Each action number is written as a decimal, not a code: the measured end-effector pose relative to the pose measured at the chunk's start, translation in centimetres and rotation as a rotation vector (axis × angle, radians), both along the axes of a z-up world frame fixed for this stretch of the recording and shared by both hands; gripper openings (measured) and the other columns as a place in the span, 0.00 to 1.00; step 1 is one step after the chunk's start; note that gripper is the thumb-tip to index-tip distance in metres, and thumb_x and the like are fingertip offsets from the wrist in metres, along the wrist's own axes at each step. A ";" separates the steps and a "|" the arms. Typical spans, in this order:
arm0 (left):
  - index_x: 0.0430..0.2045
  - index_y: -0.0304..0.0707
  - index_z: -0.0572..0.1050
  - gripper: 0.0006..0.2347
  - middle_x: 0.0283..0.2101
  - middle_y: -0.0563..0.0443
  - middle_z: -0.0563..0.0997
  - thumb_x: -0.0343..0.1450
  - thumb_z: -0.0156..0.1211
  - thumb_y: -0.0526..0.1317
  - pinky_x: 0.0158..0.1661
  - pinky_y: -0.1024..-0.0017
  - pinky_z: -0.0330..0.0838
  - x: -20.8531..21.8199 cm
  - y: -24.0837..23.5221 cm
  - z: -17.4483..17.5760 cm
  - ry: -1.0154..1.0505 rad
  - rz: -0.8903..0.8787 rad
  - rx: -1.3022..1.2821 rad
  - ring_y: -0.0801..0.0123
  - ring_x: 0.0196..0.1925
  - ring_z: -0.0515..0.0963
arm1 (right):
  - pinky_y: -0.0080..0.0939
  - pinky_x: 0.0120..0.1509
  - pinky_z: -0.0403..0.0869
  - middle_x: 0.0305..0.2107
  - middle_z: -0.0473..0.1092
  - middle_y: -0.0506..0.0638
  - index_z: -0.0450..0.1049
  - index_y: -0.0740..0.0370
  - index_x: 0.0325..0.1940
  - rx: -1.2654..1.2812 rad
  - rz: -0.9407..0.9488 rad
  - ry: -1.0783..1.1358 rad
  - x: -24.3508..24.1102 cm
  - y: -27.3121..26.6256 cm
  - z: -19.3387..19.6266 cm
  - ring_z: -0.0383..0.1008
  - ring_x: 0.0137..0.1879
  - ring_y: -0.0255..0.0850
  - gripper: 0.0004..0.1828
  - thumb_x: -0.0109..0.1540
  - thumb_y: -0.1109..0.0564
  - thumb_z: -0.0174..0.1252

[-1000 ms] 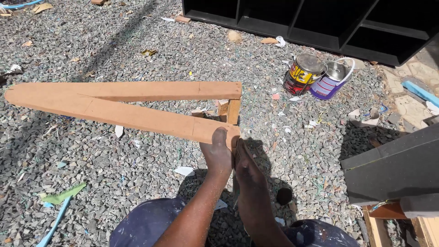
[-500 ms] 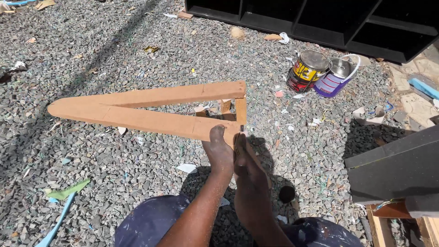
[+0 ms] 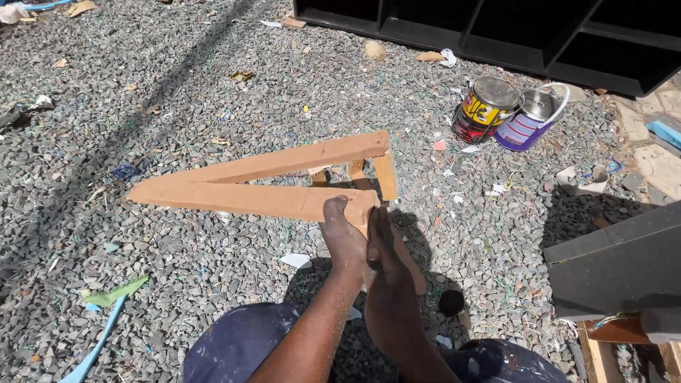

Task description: The person sands a light-colored wooden frame using a sanding block, rotating the piece to smooth multiple edges and surfaces. The work is performed outdoors on a gravel surface with paint cans and a black shelving unit visible nearby.

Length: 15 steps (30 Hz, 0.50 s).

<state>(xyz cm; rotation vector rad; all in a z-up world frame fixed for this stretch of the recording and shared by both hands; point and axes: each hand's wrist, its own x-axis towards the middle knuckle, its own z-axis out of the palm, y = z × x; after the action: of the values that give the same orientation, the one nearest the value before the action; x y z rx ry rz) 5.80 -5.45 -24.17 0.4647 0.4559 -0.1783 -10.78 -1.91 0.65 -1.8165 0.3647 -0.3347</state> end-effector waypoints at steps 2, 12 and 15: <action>0.44 0.45 0.74 0.15 0.31 0.38 0.80 0.63 0.62 0.41 0.31 0.59 0.75 -2.3 0.3 4.1 0.007 0.011 0.044 0.56 0.26 0.79 | 0.56 0.54 0.48 0.45 0.53 0.61 0.62 0.59 0.62 0.053 -0.044 0.047 2.1 -2.8 -3.0 0.48 0.50 0.53 0.29 0.69 0.38 0.32; 0.48 0.37 0.73 0.18 0.36 0.39 0.81 0.64 0.64 0.40 0.34 0.60 0.75 -4.0 -0.6 6.7 -0.150 -0.058 0.306 0.64 0.33 0.78 | 0.58 0.58 0.73 0.43 0.74 0.65 0.61 0.56 0.75 0.122 -0.087 -0.004 1.7 -3.4 -3.2 0.76 0.51 0.51 0.44 0.65 0.27 0.31; 0.52 0.35 0.71 0.22 0.36 0.39 0.80 0.64 0.63 0.41 0.40 0.58 0.75 -4.3 1.3 8.0 -0.068 -0.095 0.344 0.64 0.34 0.78 | 0.77 0.74 0.56 0.71 0.54 0.68 0.47 0.56 0.80 0.132 -0.032 0.056 -0.6 -0.5 -1.0 0.51 0.76 0.68 0.43 0.67 0.31 0.29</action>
<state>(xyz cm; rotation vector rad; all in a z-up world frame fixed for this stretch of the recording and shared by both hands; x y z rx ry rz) 1.52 -4.17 -16.22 0.8277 0.3986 -0.1755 -11.42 -2.37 -0.38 -1.6944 0.4452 -0.2760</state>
